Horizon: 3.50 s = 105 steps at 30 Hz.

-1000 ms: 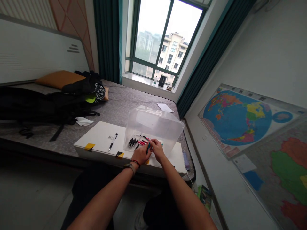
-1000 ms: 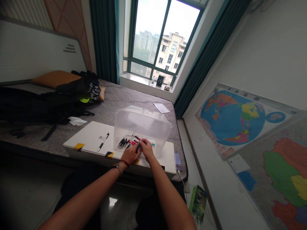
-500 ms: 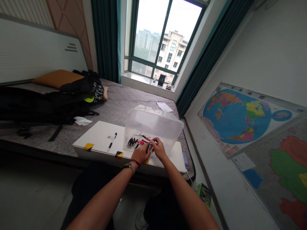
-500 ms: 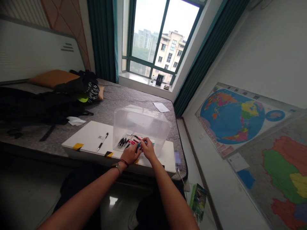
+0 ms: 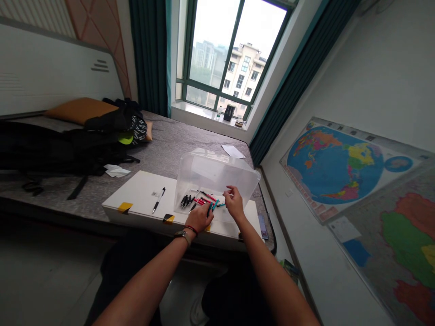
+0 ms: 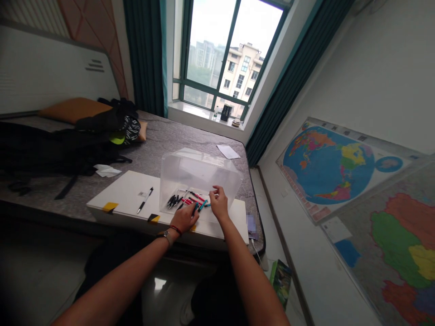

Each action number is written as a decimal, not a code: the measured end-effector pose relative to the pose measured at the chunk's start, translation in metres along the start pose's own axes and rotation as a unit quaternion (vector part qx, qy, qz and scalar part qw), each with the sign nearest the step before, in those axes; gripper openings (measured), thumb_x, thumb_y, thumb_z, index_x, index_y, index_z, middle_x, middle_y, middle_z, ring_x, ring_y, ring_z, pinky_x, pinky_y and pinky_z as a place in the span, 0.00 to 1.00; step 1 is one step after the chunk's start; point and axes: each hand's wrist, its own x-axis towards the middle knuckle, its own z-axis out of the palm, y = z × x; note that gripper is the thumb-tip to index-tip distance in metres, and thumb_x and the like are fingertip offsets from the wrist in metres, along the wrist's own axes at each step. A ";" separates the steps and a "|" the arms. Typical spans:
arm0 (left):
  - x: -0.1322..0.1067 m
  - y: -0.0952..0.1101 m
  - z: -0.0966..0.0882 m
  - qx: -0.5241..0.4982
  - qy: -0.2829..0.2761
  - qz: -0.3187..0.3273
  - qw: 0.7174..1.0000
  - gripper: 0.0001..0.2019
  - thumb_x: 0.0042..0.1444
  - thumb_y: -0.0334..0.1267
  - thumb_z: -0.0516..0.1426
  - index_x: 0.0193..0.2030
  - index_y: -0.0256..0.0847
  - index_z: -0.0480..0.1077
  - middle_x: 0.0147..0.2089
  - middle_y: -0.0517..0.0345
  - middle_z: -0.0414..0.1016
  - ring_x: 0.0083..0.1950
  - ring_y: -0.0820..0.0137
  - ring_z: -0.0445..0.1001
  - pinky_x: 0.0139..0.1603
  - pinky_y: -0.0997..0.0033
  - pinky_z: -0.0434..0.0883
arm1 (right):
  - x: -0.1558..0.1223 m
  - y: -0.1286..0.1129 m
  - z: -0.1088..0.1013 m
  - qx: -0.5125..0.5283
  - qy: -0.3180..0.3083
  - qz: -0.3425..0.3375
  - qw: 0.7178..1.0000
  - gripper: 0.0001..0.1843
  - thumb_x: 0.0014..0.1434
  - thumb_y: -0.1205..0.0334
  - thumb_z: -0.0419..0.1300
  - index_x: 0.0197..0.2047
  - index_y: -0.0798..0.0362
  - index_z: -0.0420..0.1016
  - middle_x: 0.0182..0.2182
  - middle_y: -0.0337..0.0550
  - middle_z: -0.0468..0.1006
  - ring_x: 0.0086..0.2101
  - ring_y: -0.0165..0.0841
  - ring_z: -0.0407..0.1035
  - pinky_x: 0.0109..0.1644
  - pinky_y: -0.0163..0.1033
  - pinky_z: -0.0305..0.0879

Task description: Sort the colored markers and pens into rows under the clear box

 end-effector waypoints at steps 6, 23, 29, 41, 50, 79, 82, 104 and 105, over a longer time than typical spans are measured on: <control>0.000 0.000 0.001 -0.006 0.005 -0.003 1.000 0.11 0.63 0.40 0.46 0.44 0.42 0.67 0.37 0.53 0.75 0.38 0.65 0.74 0.38 0.69 0.66 | 0.036 0.008 0.012 -0.237 -0.118 0.056 0.963 0.10 0.57 0.64 0.57 0.42 0.55 0.76 0.36 0.45 0.79 0.39 0.34 0.72 0.44 0.34 0.64; 0.000 -0.002 0.002 -0.008 0.003 -0.002 1.000 0.11 0.63 0.40 0.46 0.44 0.41 0.66 0.39 0.52 0.75 0.39 0.65 0.74 0.39 0.68 0.65 | 0.053 0.018 0.049 -0.399 -0.237 -0.029 0.885 0.13 0.58 0.70 0.57 0.46 0.55 0.77 0.44 0.52 0.79 0.44 0.36 0.72 0.45 0.33 0.63; 0.000 -0.003 0.003 -0.014 0.012 0.002 1.000 0.11 0.63 0.39 0.46 0.44 0.41 0.66 0.39 0.52 0.75 0.39 0.65 0.74 0.38 0.68 0.66 | 0.050 0.014 0.046 -0.391 -0.235 -0.044 0.889 0.16 0.56 0.72 0.57 0.48 0.58 0.74 0.44 0.54 0.78 0.44 0.37 0.72 0.45 0.34 0.64; 0.000 -0.005 0.006 -0.026 0.033 0.014 0.999 0.11 0.63 0.39 0.47 0.46 0.41 0.66 0.39 0.52 0.75 0.39 0.66 0.74 0.39 0.69 0.67 | -0.003 -0.001 0.012 0.077 -0.182 -0.035 0.980 0.16 0.59 0.56 0.58 0.46 0.56 0.77 0.33 0.44 0.79 0.30 0.32 0.71 0.31 0.35 0.68; 0.000 -0.003 0.007 -0.002 0.036 0.018 0.999 0.11 0.63 0.39 0.47 0.44 0.40 0.67 0.38 0.52 0.76 0.38 0.65 0.75 0.37 0.68 0.66 | -0.012 -0.024 0.004 -0.042 -0.161 -0.128 0.978 0.09 0.58 0.65 0.60 0.41 0.51 0.81 0.35 0.43 0.77 0.36 0.32 0.72 0.42 0.36 0.68; -0.002 -0.007 0.011 0.042 -0.001 0.079 0.996 0.18 0.67 0.42 0.41 0.50 0.36 0.67 0.36 0.46 0.74 0.36 0.61 0.73 0.36 0.61 0.67 | 0.071 -0.050 0.072 -0.293 -0.440 -0.276 0.803 0.18 0.47 0.69 0.67 0.44 0.49 0.82 0.40 0.45 0.79 0.36 0.34 0.72 0.42 0.35 0.65; -0.001 -0.008 0.012 0.046 -0.002 0.084 0.995 0.18 0.67 0.41 0.41 0.51 0.36 0.67 0.37 0.46 0.74 0.37 0.61 0.73 0.38 0.60 0.67 | 0.074 -0.052 0.086 -0.338 -0.470 -0.289 0.762 0.19 0.44 0.68 0.69 0.42 0.47 0.82 0.37 0.43 0.80 0.36 0.35 0.72 0.40 0.34 0.63; -0.001 -0.009 0.015 0.012 0.013 0.077 0.997 0.17 0.66 0.42 0.43 0.42 0.38 0.70 0.33 0.47 0.73 0.34 0.61 0.71 0.35 0.61 0.67 | 0.063 -0.054 0.084 -0.390 -0.462 -0.354 0.713 0.11 0.55 0.69 0.60 0.39 0.49 0.82 0.40 0.47 0.79 0.40 0.35 0.72 0.39 0.32 0.63; -0.001 -0.009 0.015 0.011 0.012 0.078 0.997 0.17 0.66 0.42 0.43 0.43 0.38 0.70 0.33 0.47 0.73 0.34 0.62 0.72 0.35 0.62 0.67 | 0.064 -0.052 0.083 -0.396 -0.459 -0.351 0.714 0.11 0.56 0.69 0.60 0.39 0.50 0.82 0.39 0.47 0.79 0.40 0.35 0.72 0.39 0.32 0.64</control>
